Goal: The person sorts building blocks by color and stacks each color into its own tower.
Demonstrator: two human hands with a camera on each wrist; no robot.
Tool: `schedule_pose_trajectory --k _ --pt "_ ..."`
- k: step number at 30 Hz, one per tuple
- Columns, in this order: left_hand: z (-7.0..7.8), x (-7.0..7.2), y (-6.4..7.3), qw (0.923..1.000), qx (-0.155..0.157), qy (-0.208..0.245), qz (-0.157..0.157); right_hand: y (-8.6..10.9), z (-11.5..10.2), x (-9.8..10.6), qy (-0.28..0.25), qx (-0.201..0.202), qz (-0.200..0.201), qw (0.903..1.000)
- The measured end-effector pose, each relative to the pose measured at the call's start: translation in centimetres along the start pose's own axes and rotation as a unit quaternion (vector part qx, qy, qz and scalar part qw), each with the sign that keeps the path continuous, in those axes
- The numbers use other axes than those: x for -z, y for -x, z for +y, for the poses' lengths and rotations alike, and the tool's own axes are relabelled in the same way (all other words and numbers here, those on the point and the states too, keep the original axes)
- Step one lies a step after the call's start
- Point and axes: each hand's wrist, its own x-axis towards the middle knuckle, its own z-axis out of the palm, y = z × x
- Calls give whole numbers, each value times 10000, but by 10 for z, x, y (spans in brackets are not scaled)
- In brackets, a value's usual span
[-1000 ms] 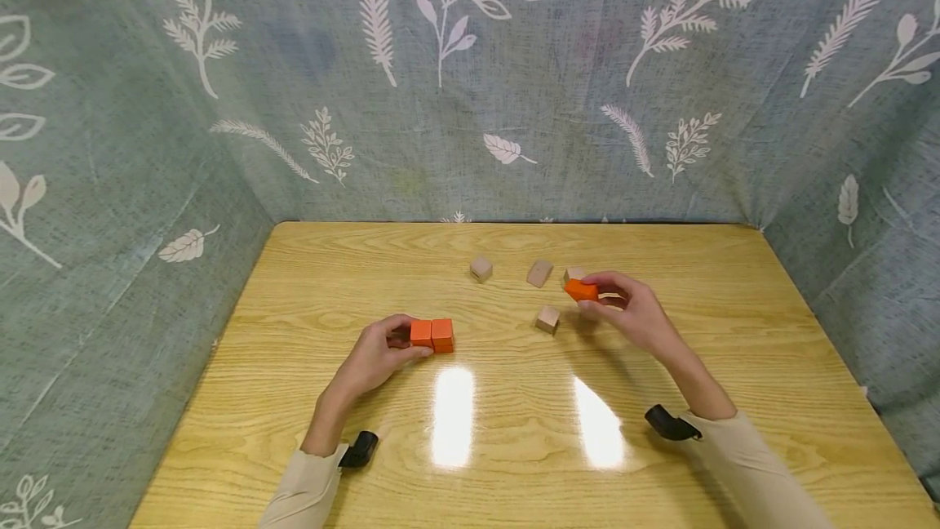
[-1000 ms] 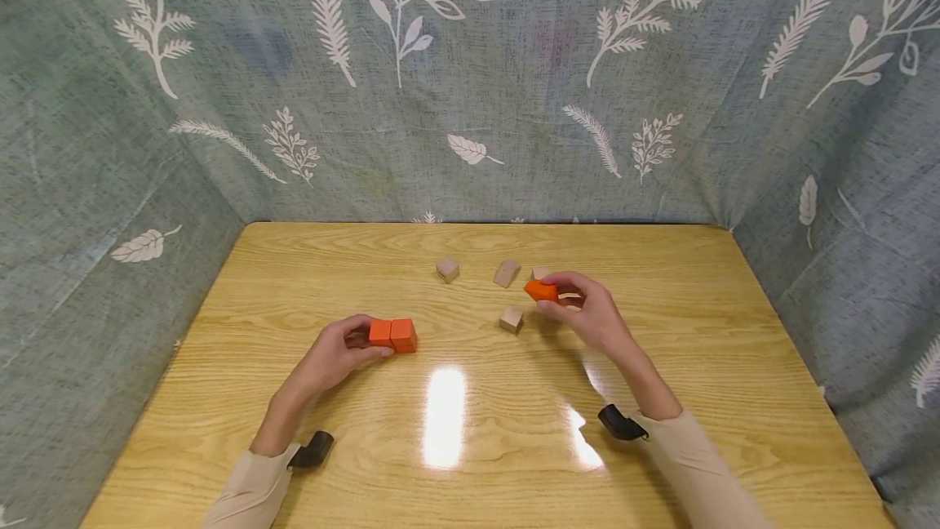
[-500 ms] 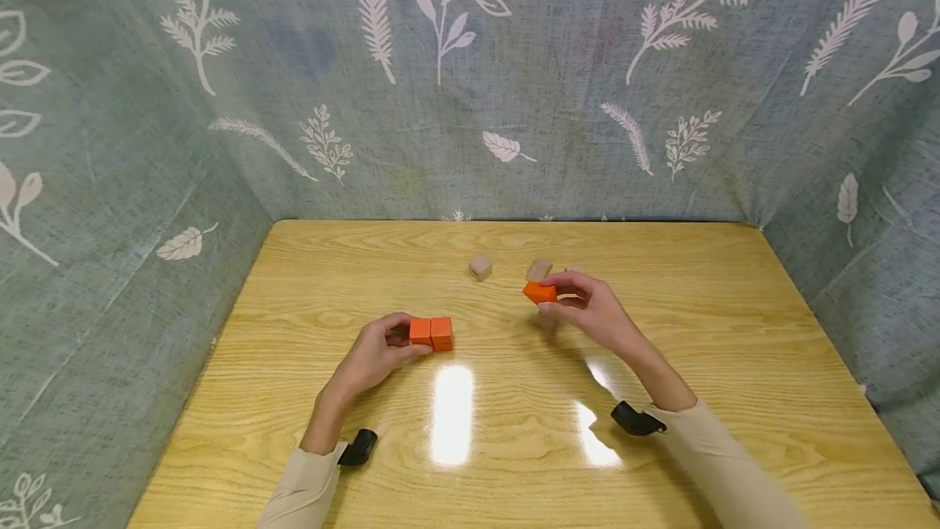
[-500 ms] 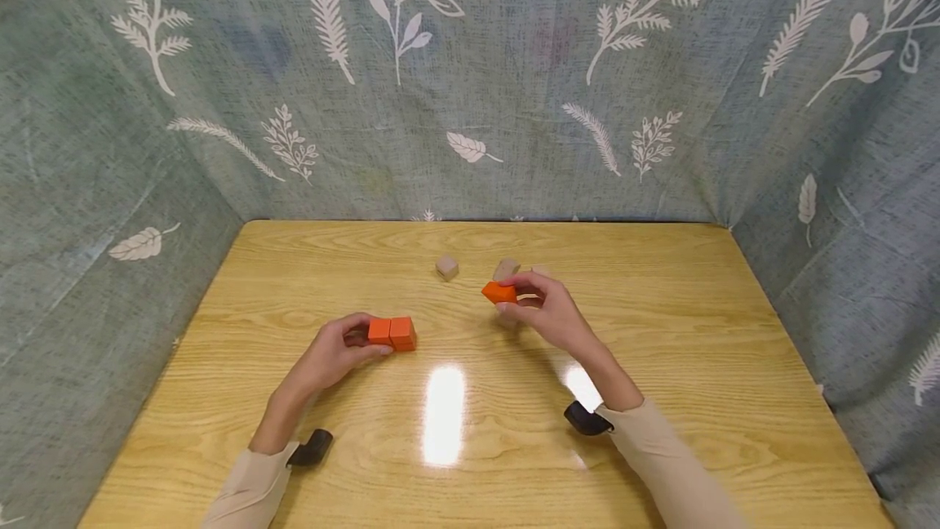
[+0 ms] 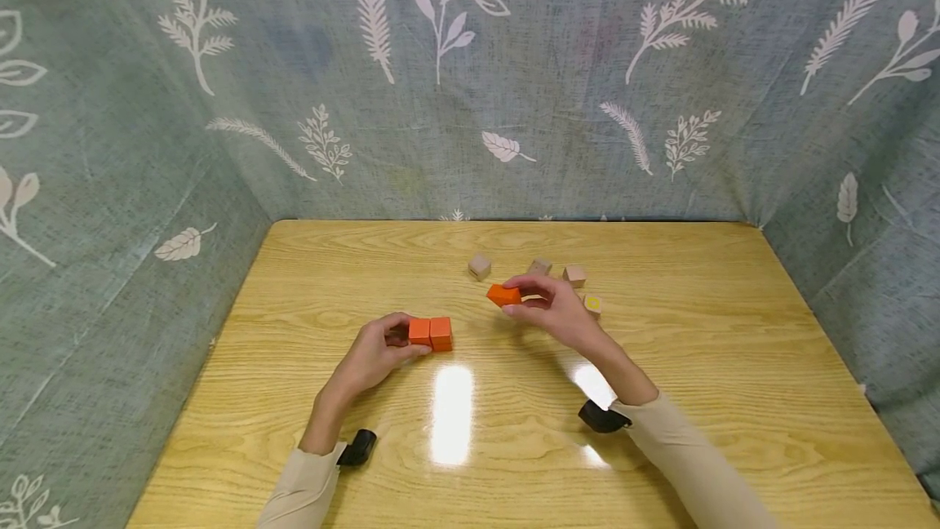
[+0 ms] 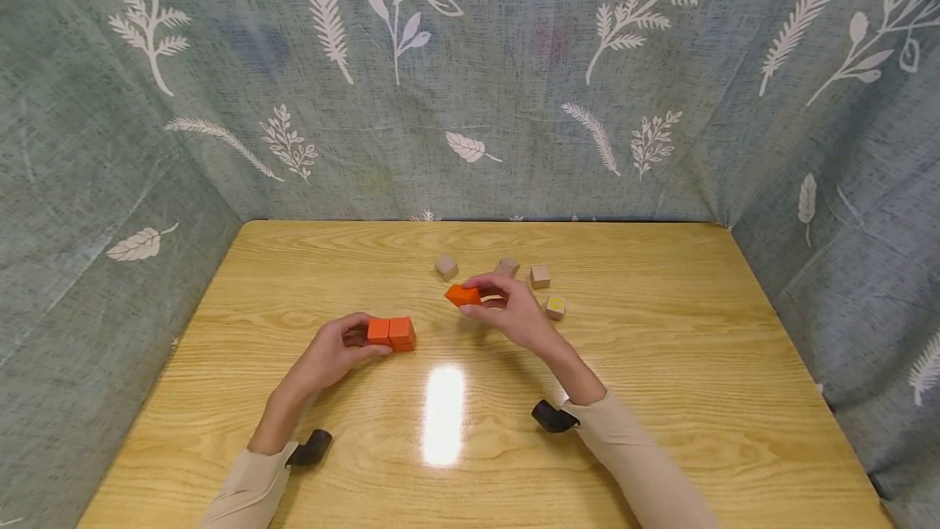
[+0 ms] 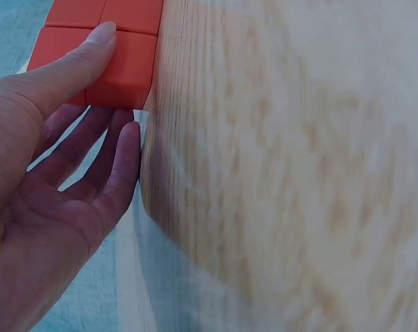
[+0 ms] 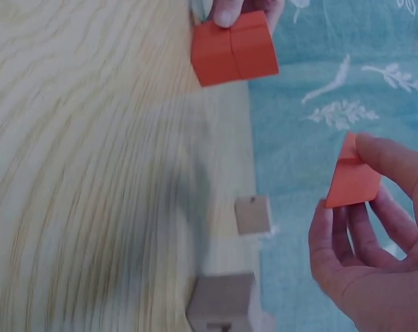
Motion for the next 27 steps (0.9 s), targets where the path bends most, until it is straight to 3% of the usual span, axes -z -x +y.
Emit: schedule_pose_trajectory --k 19,27 --pt "1 -2 -1 9999 81 113 -2 -20 2 -50 119 295 -310 9990" --pt "-1 -1 -1 9999 -25 165 -6 -26 1 -68 506 535 -436 9963"
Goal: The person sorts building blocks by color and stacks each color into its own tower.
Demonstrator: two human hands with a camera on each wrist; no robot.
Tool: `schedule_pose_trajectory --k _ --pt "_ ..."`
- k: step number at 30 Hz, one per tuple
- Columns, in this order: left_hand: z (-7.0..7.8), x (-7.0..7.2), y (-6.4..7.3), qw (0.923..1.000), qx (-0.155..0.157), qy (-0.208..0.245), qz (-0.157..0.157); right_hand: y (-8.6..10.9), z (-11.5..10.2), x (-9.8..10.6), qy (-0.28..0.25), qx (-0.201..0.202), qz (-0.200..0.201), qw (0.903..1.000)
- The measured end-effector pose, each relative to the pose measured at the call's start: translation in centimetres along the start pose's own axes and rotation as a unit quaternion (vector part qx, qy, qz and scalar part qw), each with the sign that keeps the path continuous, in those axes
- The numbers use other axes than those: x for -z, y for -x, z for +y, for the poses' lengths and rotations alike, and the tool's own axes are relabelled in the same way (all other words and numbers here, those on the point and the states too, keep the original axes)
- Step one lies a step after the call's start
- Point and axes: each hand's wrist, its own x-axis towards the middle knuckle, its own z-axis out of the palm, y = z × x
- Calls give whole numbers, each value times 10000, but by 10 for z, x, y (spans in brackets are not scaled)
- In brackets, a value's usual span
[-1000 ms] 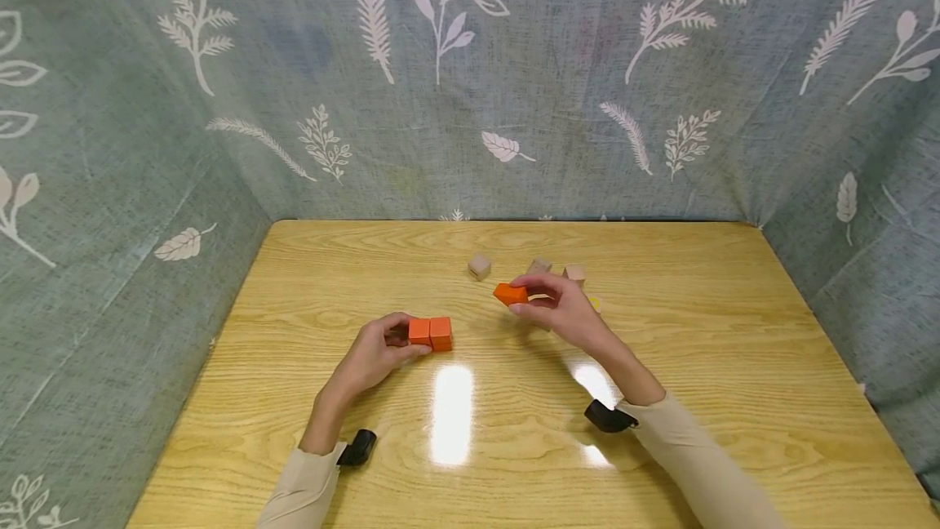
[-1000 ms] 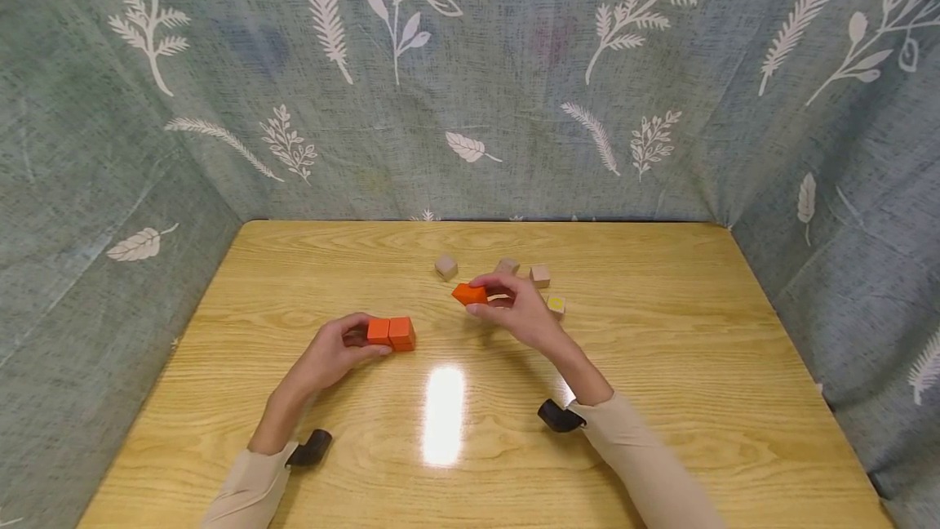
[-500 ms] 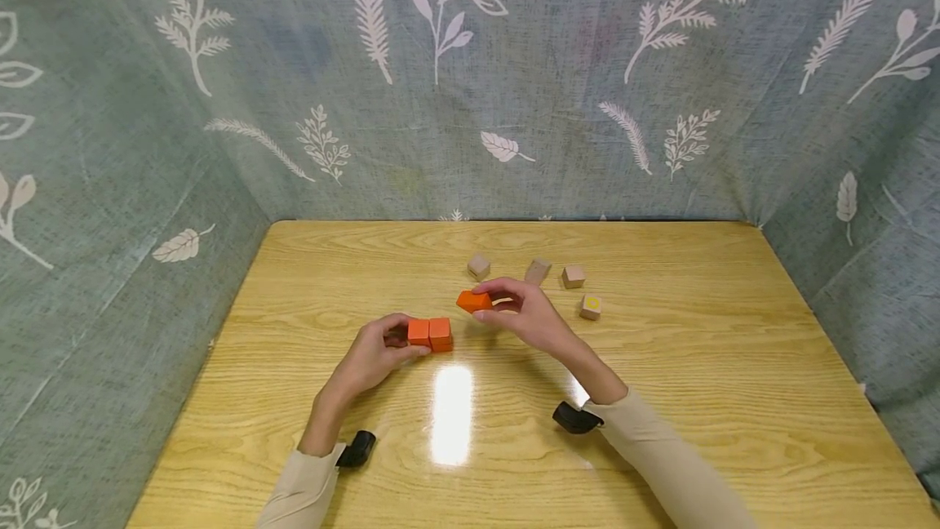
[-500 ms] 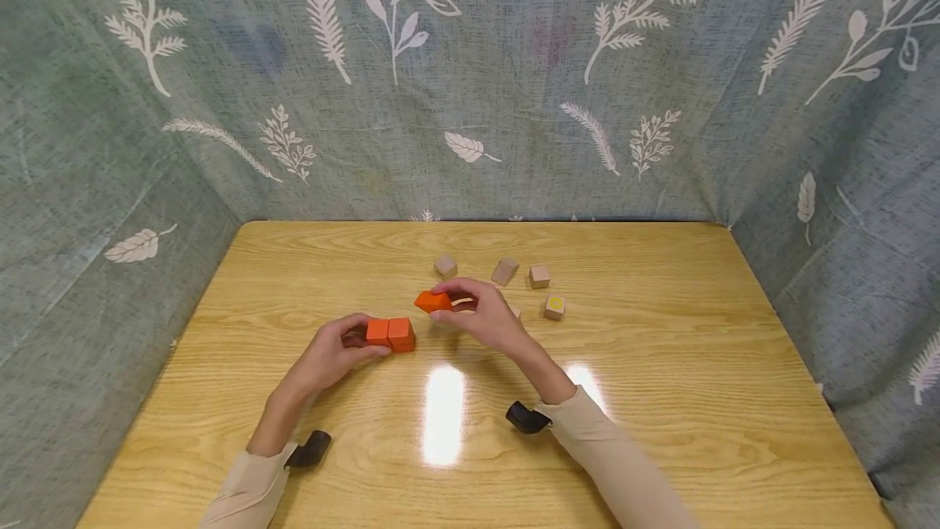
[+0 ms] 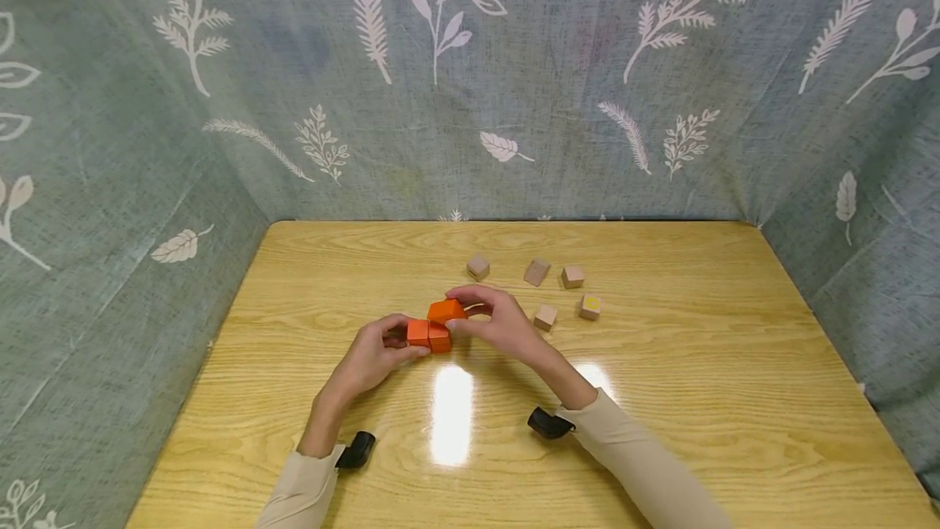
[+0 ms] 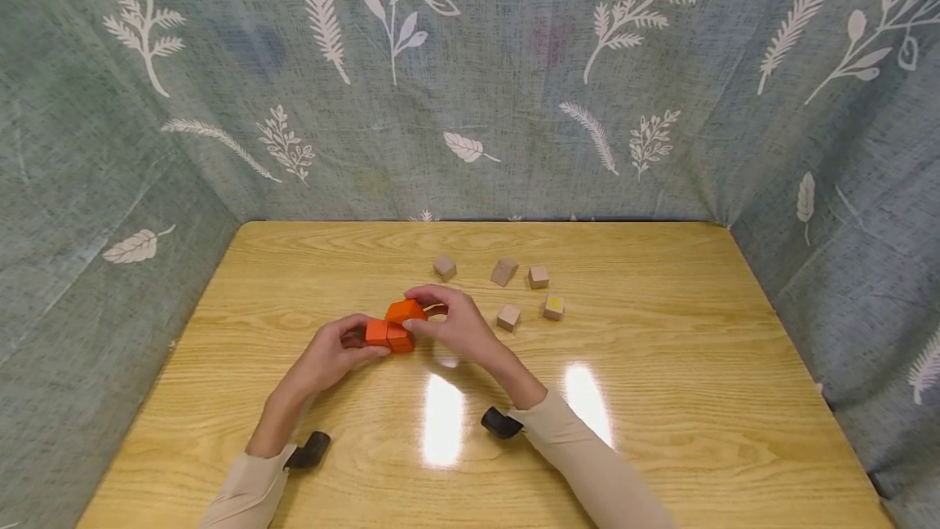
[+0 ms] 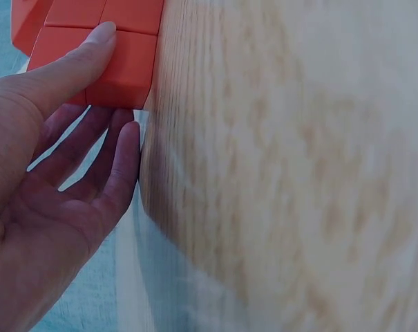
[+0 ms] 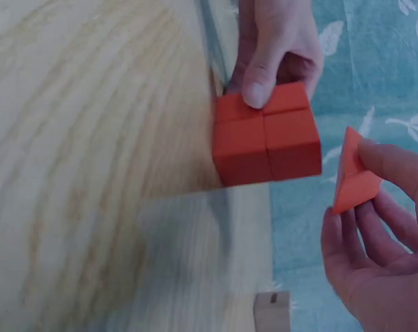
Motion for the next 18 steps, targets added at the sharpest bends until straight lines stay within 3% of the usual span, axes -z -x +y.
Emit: schedule_pose_trajectory --k 18 --pt "0 1 -1 9999 11 118 -84 -5 -4 -24 746 541 -249 9954"
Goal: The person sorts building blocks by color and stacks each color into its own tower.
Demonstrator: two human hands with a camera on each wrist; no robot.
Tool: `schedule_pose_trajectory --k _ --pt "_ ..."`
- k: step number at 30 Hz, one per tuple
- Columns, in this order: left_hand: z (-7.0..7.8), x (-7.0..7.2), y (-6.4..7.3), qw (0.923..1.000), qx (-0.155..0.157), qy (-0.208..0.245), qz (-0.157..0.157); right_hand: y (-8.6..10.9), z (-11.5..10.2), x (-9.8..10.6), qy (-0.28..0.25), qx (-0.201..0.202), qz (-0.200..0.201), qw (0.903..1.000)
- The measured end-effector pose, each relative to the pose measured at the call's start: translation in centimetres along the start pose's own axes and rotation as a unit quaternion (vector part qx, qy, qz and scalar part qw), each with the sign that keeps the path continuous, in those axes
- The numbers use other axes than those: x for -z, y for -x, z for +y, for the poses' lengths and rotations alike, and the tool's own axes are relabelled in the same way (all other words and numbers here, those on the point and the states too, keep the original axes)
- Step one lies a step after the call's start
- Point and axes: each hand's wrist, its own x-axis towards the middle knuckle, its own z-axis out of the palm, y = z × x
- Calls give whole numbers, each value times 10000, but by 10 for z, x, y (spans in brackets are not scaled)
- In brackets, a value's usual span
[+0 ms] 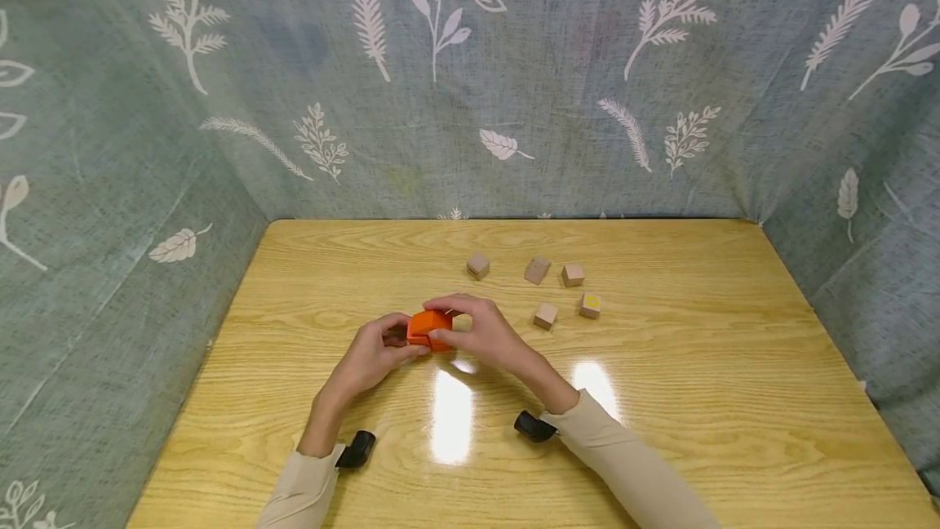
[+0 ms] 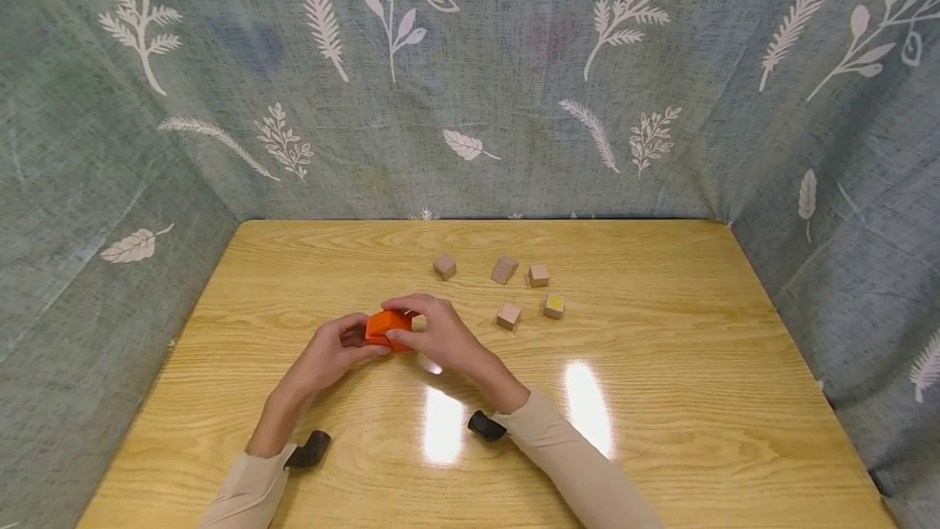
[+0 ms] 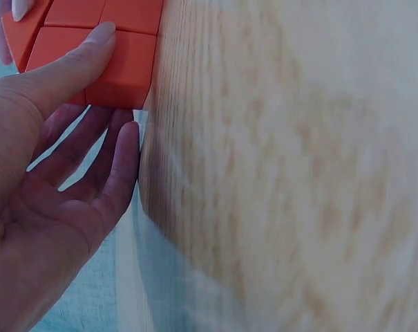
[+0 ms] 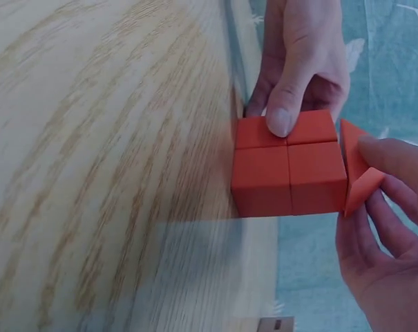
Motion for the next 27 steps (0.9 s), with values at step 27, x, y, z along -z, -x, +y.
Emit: schedule_pose_trajectory --k 27 --pt "0 0 0 9998 -151 -138 -61 -3 3 -4 260 214 -217 9992"
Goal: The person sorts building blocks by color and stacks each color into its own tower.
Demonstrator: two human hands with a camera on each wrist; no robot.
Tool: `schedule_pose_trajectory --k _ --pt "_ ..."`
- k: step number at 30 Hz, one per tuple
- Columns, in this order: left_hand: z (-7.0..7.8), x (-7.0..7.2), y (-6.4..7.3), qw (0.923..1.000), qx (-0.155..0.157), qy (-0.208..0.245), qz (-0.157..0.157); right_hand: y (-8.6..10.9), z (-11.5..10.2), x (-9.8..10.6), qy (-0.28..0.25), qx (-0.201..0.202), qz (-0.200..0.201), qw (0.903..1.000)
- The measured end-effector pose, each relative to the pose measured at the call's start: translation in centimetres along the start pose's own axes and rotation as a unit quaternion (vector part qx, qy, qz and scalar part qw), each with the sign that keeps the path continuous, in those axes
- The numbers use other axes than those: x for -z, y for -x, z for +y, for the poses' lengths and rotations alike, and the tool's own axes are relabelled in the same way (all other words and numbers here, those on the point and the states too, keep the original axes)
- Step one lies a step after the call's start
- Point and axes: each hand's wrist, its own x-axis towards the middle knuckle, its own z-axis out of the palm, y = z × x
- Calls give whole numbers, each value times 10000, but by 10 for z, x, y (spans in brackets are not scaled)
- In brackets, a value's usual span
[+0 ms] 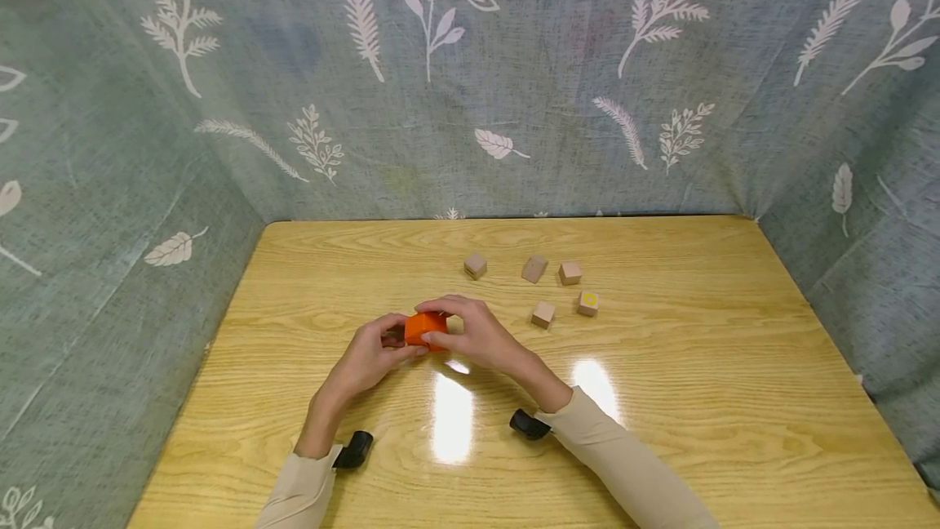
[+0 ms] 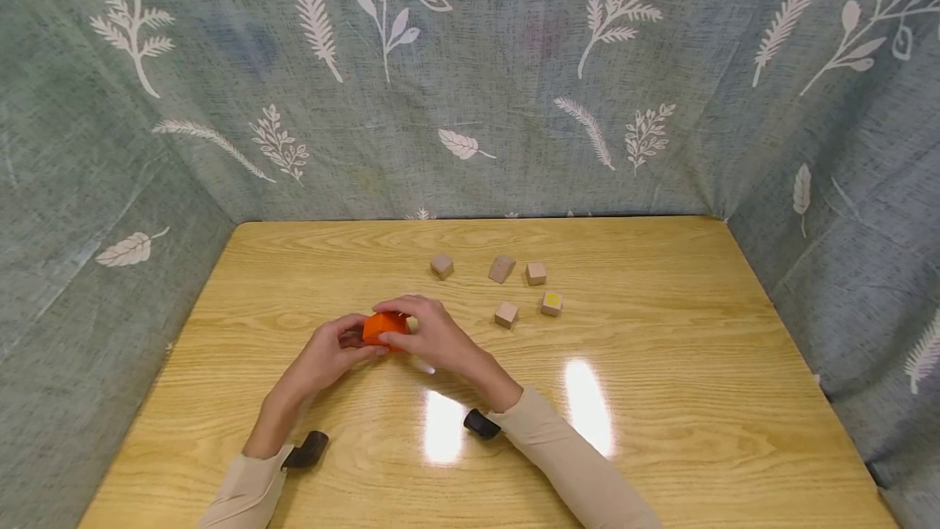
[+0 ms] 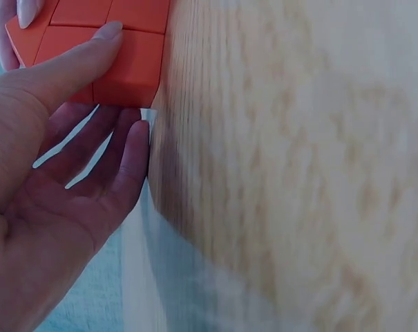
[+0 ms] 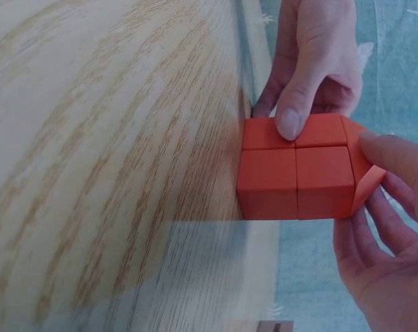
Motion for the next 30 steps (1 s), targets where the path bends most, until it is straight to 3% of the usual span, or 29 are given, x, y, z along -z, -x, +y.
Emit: schedule_pose_trajectory --k 7,17,30 --pt "-2 0 0 9999 -124 -37 -74 1 0 2 70 66 -40 9999" --pt "12 0 4 9980 -142 -511 342 11 0 12 223 266 180 9992" --pt "41 -2 10 9857 -949 -1092 866 32 -1 34 238 290 388 9985"
